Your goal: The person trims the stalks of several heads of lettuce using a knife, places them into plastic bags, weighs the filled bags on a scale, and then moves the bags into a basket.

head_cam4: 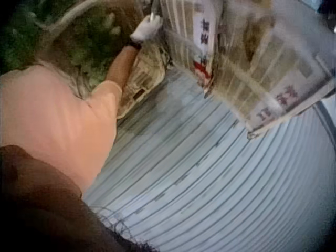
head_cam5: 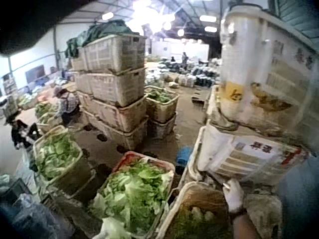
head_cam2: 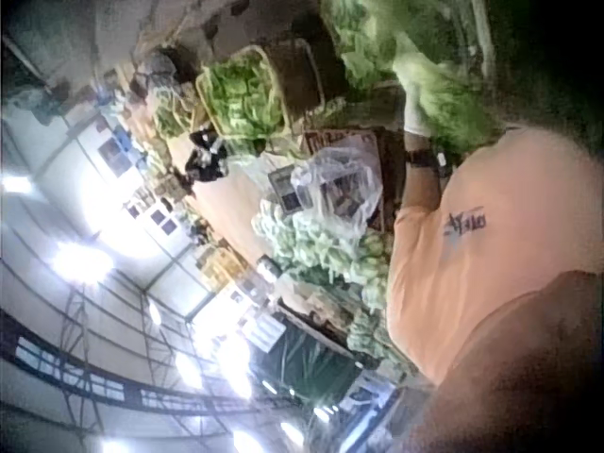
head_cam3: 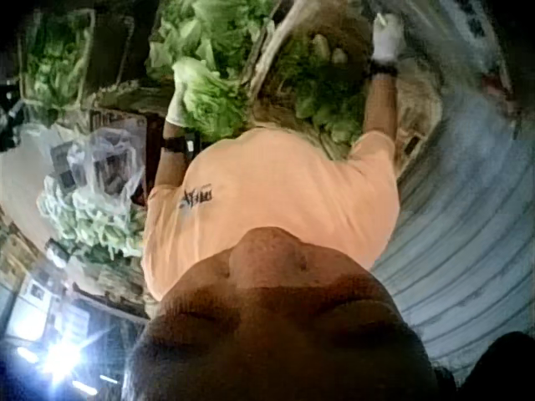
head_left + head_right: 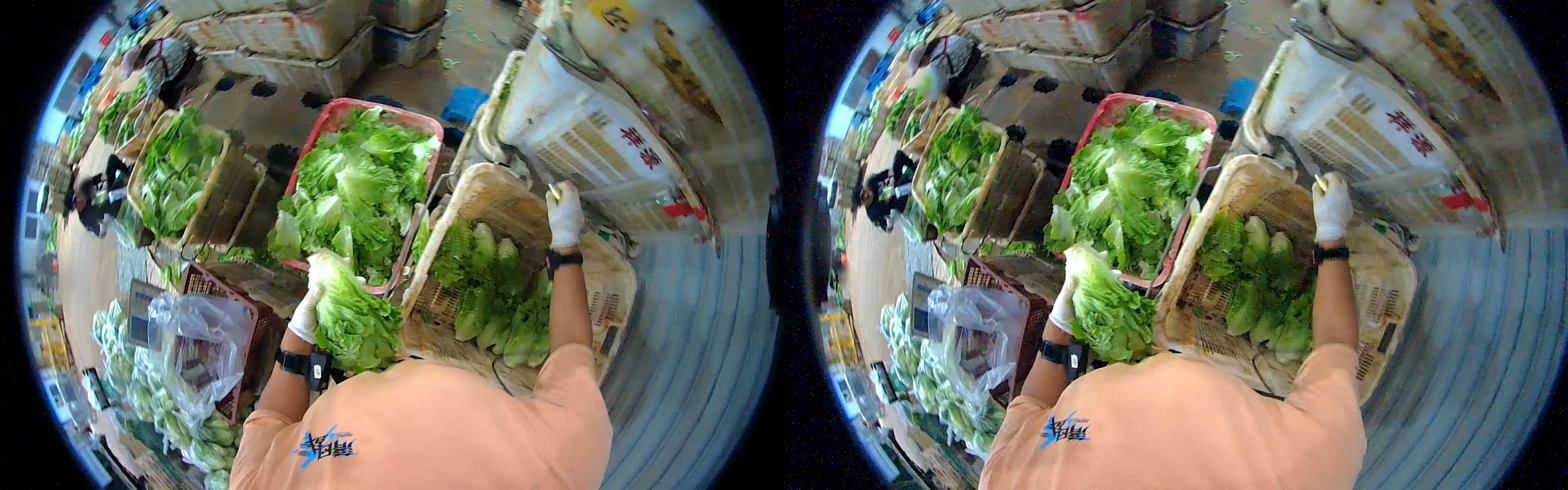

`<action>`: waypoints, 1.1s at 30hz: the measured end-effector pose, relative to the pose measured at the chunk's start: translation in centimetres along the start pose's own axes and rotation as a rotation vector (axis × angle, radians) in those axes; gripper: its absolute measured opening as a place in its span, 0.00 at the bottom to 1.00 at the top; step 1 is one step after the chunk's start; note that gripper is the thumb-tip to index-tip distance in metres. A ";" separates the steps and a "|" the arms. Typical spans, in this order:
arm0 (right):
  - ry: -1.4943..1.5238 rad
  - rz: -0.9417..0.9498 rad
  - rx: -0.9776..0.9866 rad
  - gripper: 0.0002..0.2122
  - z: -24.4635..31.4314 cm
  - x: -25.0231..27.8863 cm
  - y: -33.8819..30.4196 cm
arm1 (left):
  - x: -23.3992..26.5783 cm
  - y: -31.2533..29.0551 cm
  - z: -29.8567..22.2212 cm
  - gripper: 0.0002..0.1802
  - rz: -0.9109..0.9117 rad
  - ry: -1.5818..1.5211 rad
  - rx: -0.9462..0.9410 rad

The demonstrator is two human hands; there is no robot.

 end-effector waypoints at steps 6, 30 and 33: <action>1.287 0.650 -0.466 0.12 15.6 2.3 -7.9 | -2.5 1.7 -2.6 0.32 -0.040 0.263 -0.098; 0.652 0.737 0.699 0.15 34.9 5.5 -9.5 | 1.2 -0.7 -5.9 0.32 -0.089 0.410 -0.096; 0.691 0.647 0.667 0.14 36.0 6.7 -9.7 | 1.5 -1.1 -6.1 0.29 -0.159 0.379 -0.117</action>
Point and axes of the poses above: each hand's wrist, its own y-axis towards the middle knuckle, its own x-axis out of the back of the hand, z = x × y, the point moved 4 cm from there along y, towards the middle knuckle, and after that the axes turned 1 degree about -x, right-handed, at the moved point
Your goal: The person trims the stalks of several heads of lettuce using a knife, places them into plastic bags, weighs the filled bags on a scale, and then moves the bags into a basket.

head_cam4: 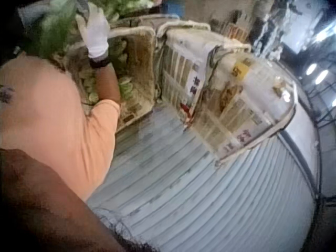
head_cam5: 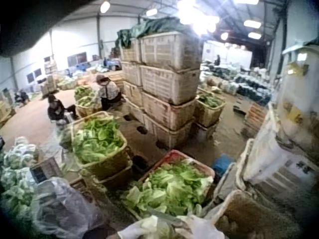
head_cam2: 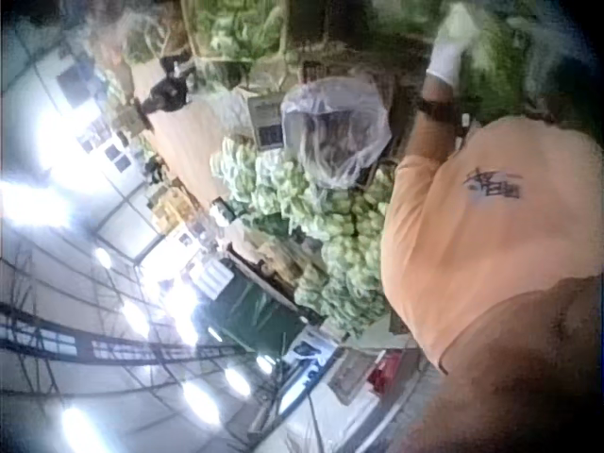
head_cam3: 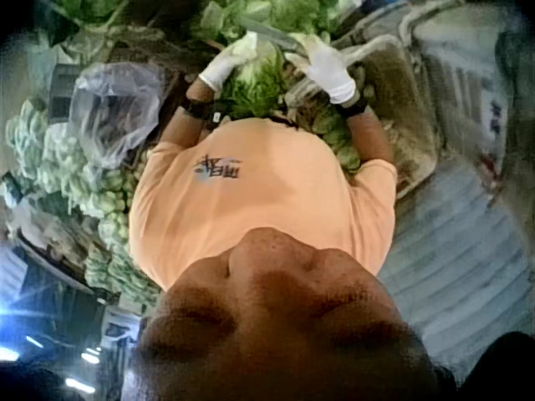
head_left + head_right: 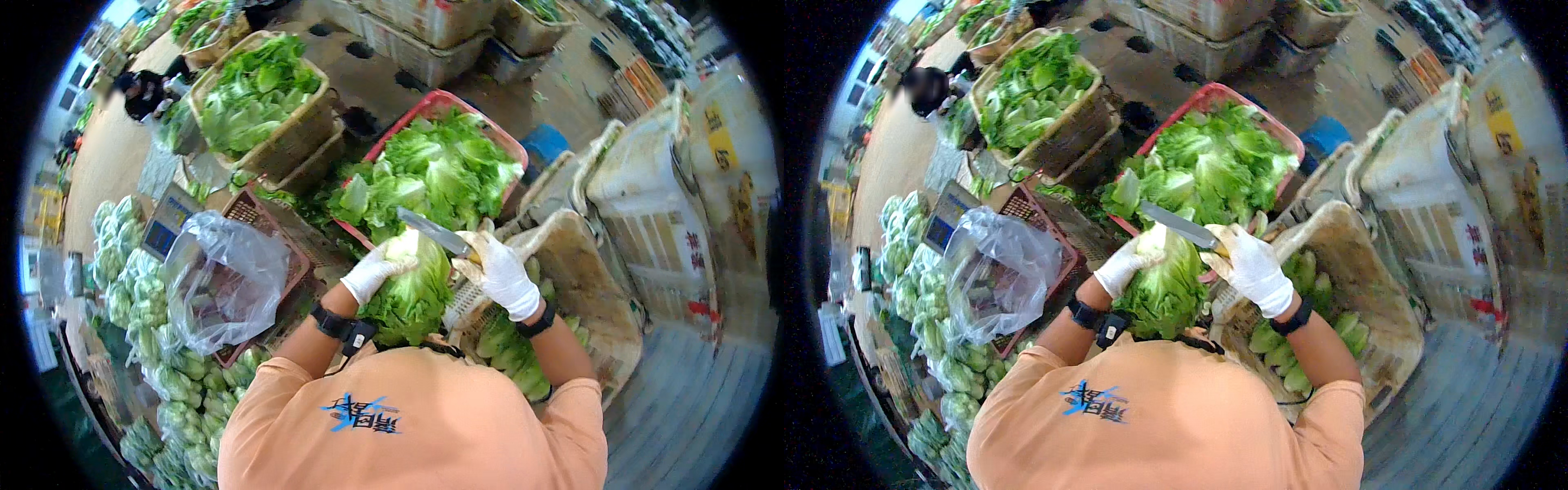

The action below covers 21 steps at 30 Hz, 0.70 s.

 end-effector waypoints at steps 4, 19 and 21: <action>-0.190 0.017 0.114 0.16 0.6 -0.1 0.5 | 0.0 0.4 -0.7 0.27 -0.065 0.132 -0.046; -0.206 0.056 0.180 0.14 0.3 0.0 3.4 | -1.7 -0.9 -5.2 0.30 -0.227 0.742 -0.272; -0.216 0.056 0.185 0.14 0.4 -0.1 3.8 | -1.3 -0.7 -5.4 0.29 -0.247 0.859 -0.339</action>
Point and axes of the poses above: each hand's wrist, its own y-axis towards the middle knuckle, its own x-axis out of the back of the hand, z = x × y, the point moved 4 cm from there along y, towards the middle knuckle, and after that the axes turned 1 degree about -x, right-handed, at the moved point
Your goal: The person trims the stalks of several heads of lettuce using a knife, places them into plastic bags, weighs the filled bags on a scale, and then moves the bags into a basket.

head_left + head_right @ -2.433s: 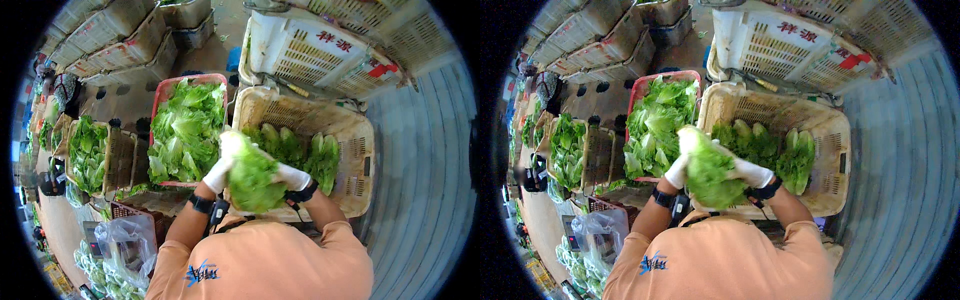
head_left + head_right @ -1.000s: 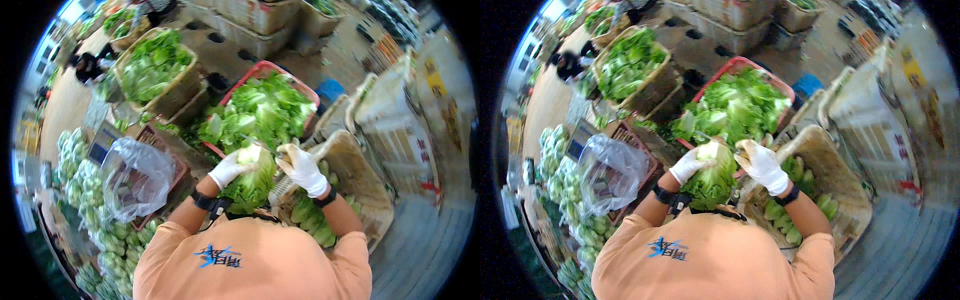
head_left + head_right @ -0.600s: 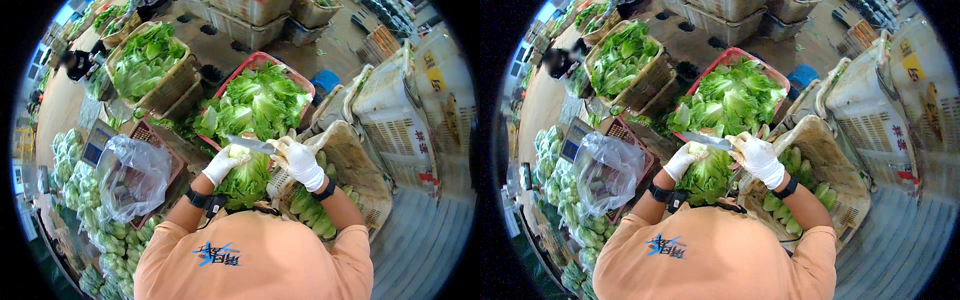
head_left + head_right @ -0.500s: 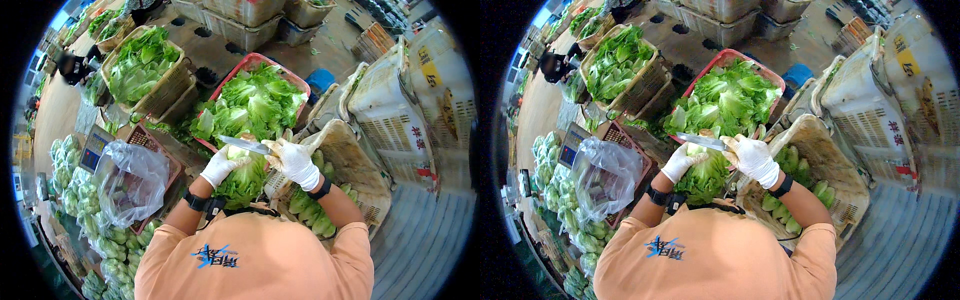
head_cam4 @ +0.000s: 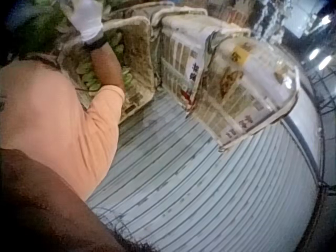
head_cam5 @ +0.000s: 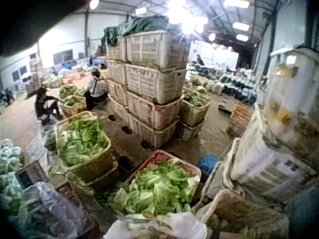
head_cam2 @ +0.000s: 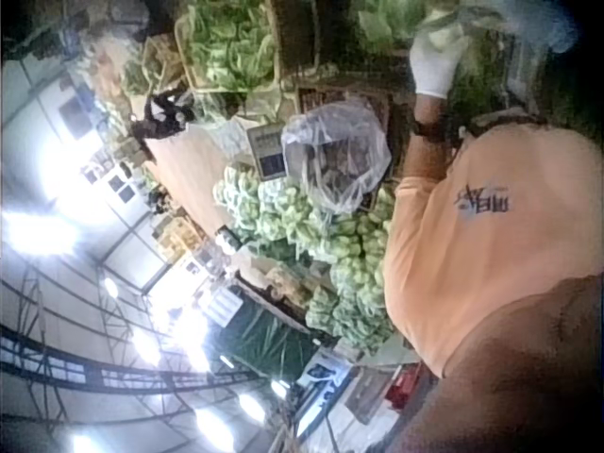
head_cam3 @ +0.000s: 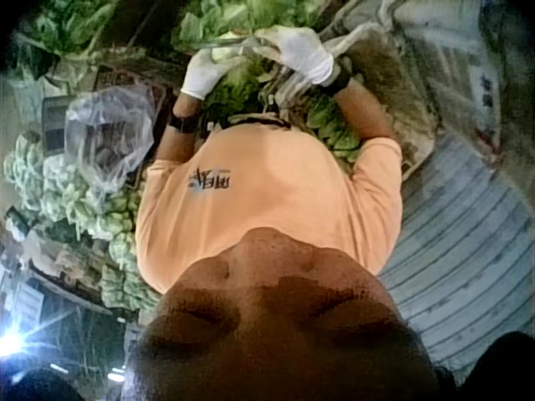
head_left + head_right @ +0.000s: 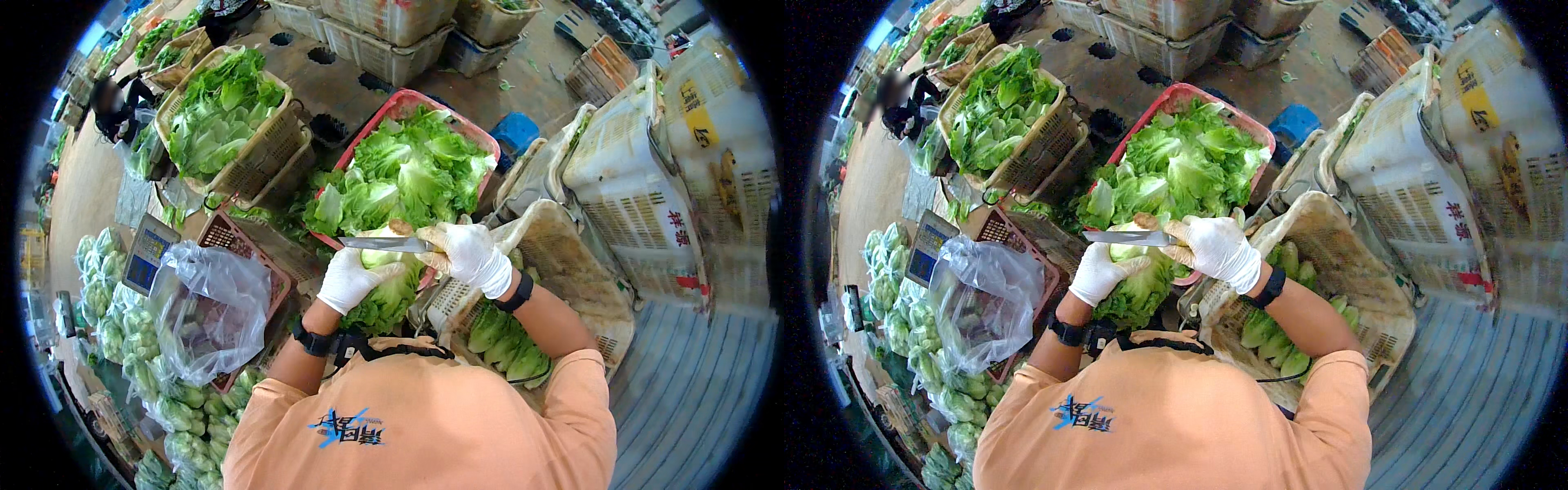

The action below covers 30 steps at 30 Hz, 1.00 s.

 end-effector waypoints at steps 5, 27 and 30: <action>0.019 0.006 0.007 0.14 0.1 0.2 1.4 | 0.2 0.9 1.3 0.30 -0.008 -0.028 0.021; 0.322 0.258 -0.492 0.27 -2.2 -6.2 3.3 | -3.6 -0.3 4.4 0.35 0.265 -1.206 0.587; 0.390 0.456 -0.507 0.23 -1.7 -4.7 4.4 | -3.7 -0.5 6.0 0.39 0.290 -1.211 0.579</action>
Point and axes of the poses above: each hand's wrist, its own y-axis towards the middle knuckle, its own x-axis out of the back of the hand, z = x × y, the point moved 4 cm from there along y, towards the middle knuckle, and after that the axes turned 1 degree about -x, right-handed, at the moved point
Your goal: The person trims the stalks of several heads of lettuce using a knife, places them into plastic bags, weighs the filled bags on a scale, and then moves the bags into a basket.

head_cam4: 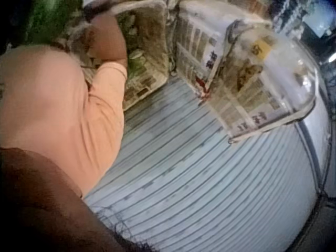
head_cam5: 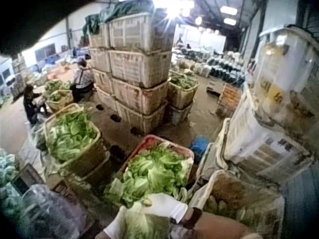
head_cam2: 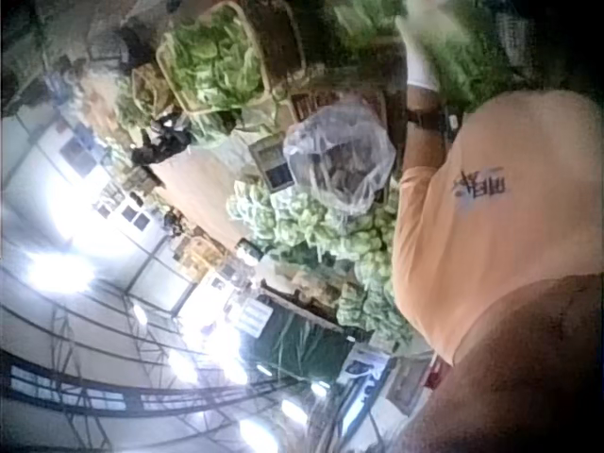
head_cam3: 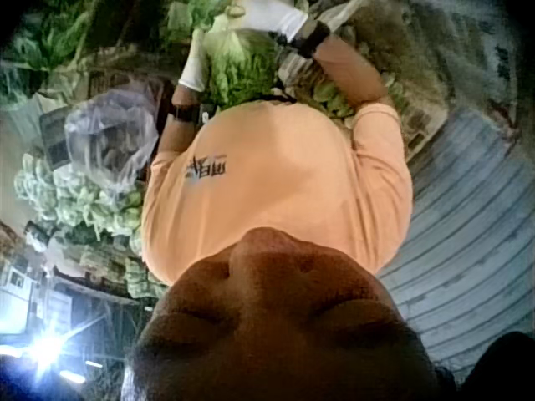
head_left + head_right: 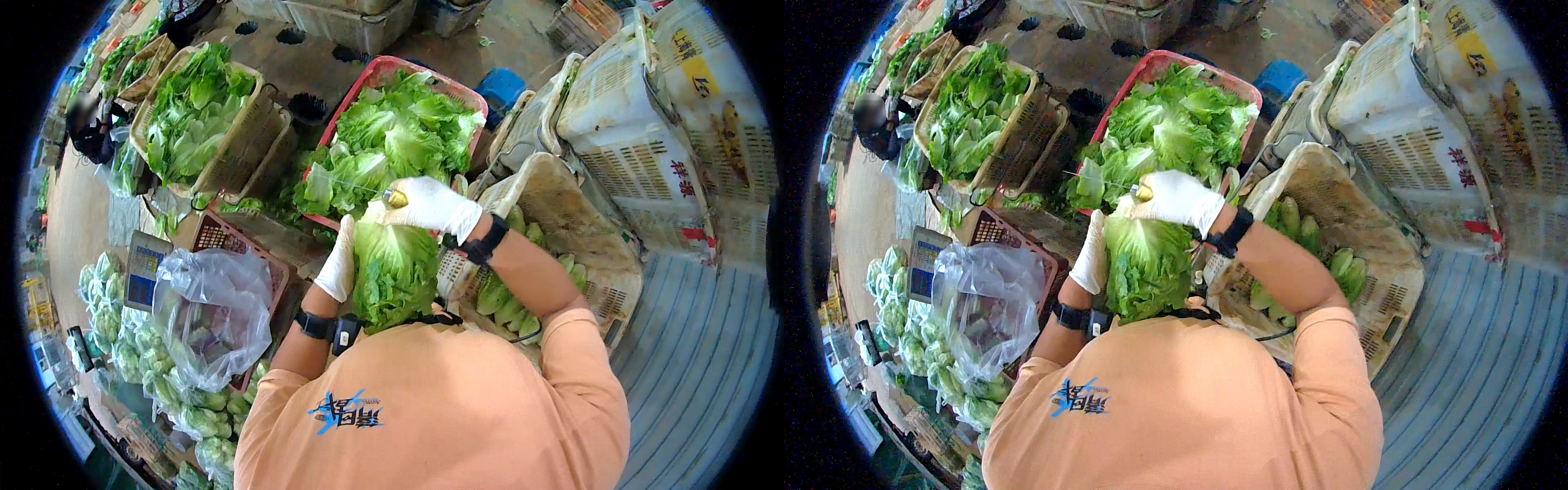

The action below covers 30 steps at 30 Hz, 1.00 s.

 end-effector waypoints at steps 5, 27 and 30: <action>-0.165 0.076 0.061 0.20 0.3 -0.2 1.6 | -0.8 -0.8 -0.7 0.42 0.078 -0.127 0.077; 0.609 0.063 -0.008 0.19 -5.0 -4.0 3.9 | 1.0 0.1 0.7 0.33 0.199 -0.409 0.091; 0.684 0.009 -0.067 0.18 -5.9 -4.1 3.4 | 1.1 -0.1 0.4 0.32 0.163 0.090 -0.050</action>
Point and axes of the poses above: each hand's wrist, its own y-axis towards the middle knuckle, its own x-axis out of the back of the hand, z = x × y, the point moved 4 cm from there along y, towards the middle knuckle, and after that the axes turned 1 degree about -x, right-handed, at the moved point
